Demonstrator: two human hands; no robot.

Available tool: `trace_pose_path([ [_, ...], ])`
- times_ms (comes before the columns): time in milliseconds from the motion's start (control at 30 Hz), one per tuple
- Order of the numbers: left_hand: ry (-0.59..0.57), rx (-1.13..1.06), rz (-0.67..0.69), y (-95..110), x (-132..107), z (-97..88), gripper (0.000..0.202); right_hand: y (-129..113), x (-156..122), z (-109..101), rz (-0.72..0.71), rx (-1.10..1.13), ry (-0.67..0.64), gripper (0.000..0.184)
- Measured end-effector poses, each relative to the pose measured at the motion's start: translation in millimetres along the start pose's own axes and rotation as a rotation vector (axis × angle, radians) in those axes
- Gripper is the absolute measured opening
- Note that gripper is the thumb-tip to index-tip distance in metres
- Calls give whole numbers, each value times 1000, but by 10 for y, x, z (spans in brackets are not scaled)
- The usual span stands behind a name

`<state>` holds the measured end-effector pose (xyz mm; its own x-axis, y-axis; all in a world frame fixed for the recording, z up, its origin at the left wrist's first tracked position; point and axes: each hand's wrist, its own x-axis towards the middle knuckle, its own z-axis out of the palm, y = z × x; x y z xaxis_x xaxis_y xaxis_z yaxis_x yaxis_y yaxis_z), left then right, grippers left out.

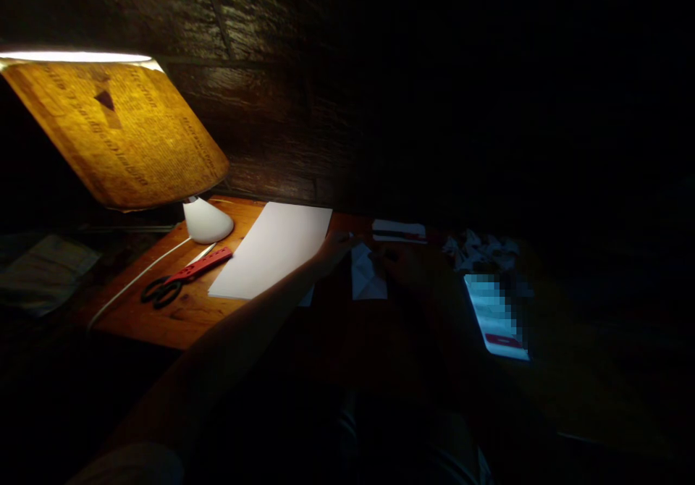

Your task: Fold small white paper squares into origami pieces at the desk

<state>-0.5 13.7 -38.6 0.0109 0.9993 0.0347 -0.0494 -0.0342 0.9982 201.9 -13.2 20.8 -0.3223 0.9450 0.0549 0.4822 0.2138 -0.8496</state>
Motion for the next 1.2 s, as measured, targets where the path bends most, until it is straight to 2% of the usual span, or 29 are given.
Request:
trace_pose_path([
  [200,30,35,38,21,-14,5,72,-271,-137,-138,-20,-224,6,20],
  [300,40,37,49,35,-20,1,72,-375,-171,-164,5,-251,-5,17],
  [400,-18,-52,81,61,-25,-2,64,-416,-172,-180,55,-269,10,21],
  [533,-107,-117,42,72,-20,-8,56,-433,-178,-215,46,-367,38,26],
  [767,-53,-105,24,34,-2,-8,59,-500,-207,-187,62,-437,41,18],
  [900,-32,-91,43,28,-4,-6,52,-516,-204,-188,50,-426,12,15],
  [1067,-30,-167,-10,43,-9,-19,42,-524,-206,-199,44,-271,-60,19],
  [1200,-20,-192,-19,85,-26,-12,39,-499,-214,-214,37,-309,-55,14],
])
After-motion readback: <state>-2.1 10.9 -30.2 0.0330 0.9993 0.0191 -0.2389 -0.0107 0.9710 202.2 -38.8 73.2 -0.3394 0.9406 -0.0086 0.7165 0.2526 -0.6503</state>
